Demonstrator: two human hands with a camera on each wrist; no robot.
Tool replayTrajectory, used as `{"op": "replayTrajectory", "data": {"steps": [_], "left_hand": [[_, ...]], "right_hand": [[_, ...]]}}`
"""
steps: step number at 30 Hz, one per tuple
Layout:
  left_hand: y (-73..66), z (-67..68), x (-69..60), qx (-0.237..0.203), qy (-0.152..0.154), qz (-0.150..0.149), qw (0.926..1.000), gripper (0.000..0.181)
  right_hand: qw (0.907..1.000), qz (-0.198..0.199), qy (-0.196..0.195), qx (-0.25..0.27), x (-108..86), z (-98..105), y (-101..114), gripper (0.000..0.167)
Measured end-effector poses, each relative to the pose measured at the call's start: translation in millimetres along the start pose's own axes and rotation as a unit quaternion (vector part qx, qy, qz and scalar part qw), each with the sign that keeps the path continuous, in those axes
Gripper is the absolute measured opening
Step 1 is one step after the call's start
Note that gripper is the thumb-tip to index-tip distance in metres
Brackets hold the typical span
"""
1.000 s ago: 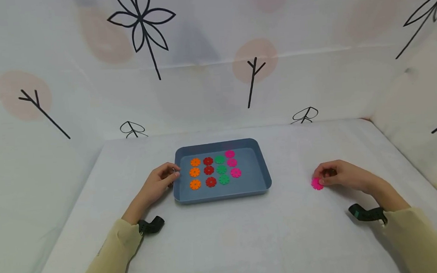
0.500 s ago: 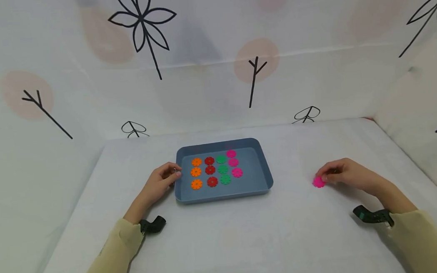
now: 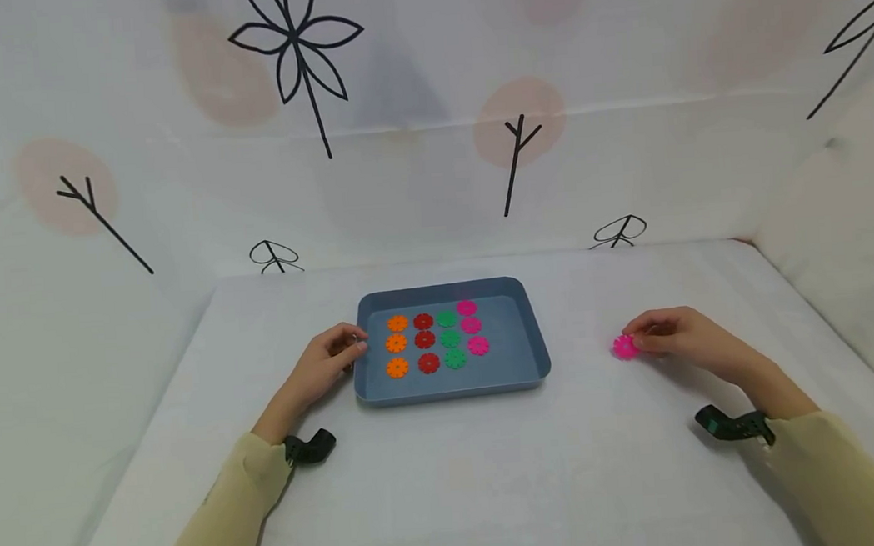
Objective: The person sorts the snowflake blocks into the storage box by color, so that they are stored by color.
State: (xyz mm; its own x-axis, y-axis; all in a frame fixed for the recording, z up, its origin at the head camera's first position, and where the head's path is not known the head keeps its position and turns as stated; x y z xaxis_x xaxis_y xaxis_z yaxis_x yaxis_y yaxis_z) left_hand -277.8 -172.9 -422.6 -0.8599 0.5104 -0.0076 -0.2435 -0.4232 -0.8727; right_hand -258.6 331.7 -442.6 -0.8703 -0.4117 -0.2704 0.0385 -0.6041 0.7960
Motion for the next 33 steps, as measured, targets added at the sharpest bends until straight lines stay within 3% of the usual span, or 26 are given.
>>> {"op": "replayTrajectory", "data": {"steps": [7, 14, 16, 33], "left_hand": [[0.6, -0.6, 2.3, 0.007, 0.002, -0.003, 1.0000, 0.024], [33.7, 0.6, 12.8, 0.009, -0.005, 0.000, 0.9999, 0.024], [37.2, 1.1, 13.3, 0.008, -0.008, -0.002, 0.9999, 0.023], [39.1, 1.6, 12.7, 0.002, -0.014, -0.015, 0.9998, 0.021]], "right_hand": [[1.0000, 0.005, 0.002, 0.001, 15.7, -3, 14, 0.026], [0.9997, 0.020, 0.011, 0.009, 35.1, -12, 36, 0.024], [0.9994, 0.031, 0.012, 0.010, 40.7, -14, 43, 0.024], [0.9939, 0.099, 0.046, 0.017, 79.0, -39, 99, 0.019]]}}
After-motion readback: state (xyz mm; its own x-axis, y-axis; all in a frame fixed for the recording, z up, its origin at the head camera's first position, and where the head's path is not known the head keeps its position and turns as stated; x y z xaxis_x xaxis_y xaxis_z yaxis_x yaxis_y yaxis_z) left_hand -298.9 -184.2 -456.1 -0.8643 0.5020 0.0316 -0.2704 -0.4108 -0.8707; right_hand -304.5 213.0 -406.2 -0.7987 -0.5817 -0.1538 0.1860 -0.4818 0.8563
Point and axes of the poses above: each hand's wrist, its own x-axis towards the middle knuckle, its own z-axis out of the back of the hand, y = z × x, the point moved 8 cm from there along x, towards the middle knuckle, and after that the axes turned 11 degrees about y, right-handed, at the moved point
